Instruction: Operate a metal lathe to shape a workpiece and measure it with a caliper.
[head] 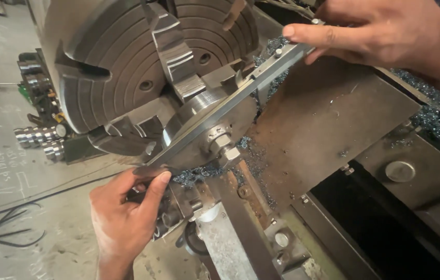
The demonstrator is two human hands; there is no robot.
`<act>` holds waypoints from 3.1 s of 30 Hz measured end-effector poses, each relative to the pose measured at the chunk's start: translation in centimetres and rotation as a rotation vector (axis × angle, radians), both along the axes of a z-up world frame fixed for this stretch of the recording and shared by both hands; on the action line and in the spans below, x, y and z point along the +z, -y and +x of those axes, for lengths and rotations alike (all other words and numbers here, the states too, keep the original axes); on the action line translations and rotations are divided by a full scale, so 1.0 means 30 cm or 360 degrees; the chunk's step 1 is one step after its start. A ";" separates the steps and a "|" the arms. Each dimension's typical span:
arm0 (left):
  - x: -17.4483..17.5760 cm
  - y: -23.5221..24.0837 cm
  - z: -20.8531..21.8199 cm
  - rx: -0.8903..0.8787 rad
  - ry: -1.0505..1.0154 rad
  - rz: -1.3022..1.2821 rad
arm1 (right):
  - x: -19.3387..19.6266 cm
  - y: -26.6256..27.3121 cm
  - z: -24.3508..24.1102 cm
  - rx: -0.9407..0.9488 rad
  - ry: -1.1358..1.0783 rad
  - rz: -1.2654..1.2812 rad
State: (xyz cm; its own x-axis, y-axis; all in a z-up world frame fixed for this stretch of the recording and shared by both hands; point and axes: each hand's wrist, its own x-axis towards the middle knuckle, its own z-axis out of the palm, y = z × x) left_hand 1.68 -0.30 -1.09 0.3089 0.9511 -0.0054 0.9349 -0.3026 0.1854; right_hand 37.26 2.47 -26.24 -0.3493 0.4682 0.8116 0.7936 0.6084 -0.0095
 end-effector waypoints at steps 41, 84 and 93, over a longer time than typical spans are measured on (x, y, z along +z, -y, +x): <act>-0.013 0.001 -0.010 0.0008 -0.0070 0.0114 | 0.006 0.004 -0.017 0.0028 -0.0162 -0.0236; 0.004 -0.010 -0.015 -0.0097 -0.0065 0.0032 | -0.148 -0.110 -0.059 0.0676 -0.0645 -0.0332; -0.009 -0.011 -0.025 -0.0201 -0.0041 0.0091 | -0.043 -0.057 -0.093 0.0365 -0.1562 -0.1839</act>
